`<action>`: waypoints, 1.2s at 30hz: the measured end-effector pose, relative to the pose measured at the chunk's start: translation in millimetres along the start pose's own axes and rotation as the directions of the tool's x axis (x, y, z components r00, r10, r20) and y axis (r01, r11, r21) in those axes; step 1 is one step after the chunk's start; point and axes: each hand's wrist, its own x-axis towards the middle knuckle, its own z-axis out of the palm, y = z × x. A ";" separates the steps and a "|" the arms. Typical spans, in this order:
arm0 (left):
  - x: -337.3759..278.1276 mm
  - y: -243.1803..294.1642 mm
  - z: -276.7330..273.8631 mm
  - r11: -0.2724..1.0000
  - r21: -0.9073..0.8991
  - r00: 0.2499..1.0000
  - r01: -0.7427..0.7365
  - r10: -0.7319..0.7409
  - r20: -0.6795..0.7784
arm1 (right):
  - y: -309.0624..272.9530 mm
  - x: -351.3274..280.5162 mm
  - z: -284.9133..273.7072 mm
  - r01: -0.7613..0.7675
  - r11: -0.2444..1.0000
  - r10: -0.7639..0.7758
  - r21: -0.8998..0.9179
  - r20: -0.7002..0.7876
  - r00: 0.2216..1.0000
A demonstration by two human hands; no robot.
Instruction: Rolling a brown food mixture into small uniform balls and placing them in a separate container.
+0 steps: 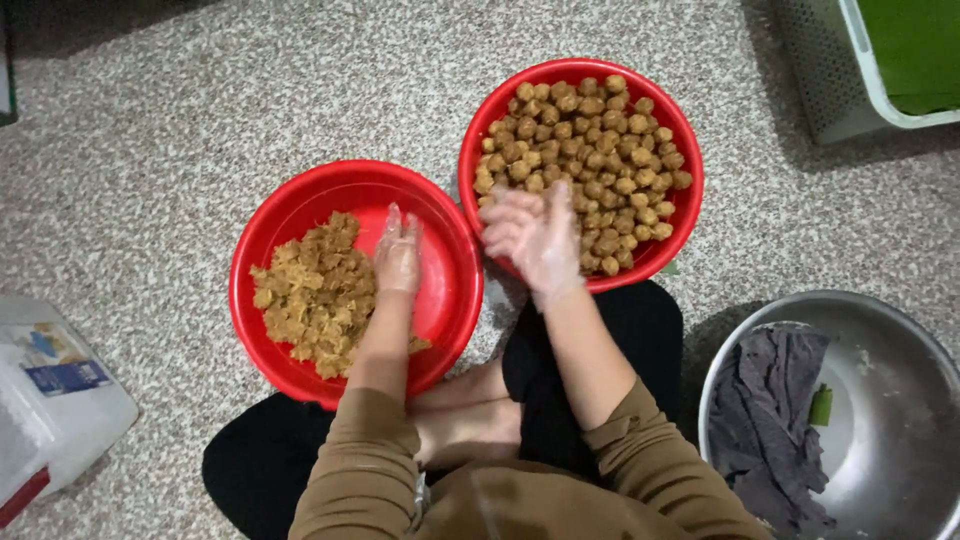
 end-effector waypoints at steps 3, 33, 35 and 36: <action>-10.5 9.9 25.8 0.981 -0.193 1.000 0.018 -0.022 -0.019 | 19.4 3.6 10.5 0.013 0.967 -0.026 -0.253 -0.048 0.998; -184.8 62.5 -117.6 -0.861 -0.415 0.955 0.295 0.253 0.154 | 125.2 -73.0 60.5 0.628 -0.507 0.020 -0.590 0.720 0.693; -189.3 151.7 -131.8 -0.919 -0.294 0.956 -0.264 -0.210 -0.204 | 125.4 -67.6 68.9 0.621 -0.548 0.016 -0.560 0.735 0.678; -191.5 196.7 -137.7 -0.707 -0.002 0.638 -0.707 -0.637 -0.432 | 125.6 -65.4 71.7 0.607 -0.588 0.011 -0.534 0.746 0.666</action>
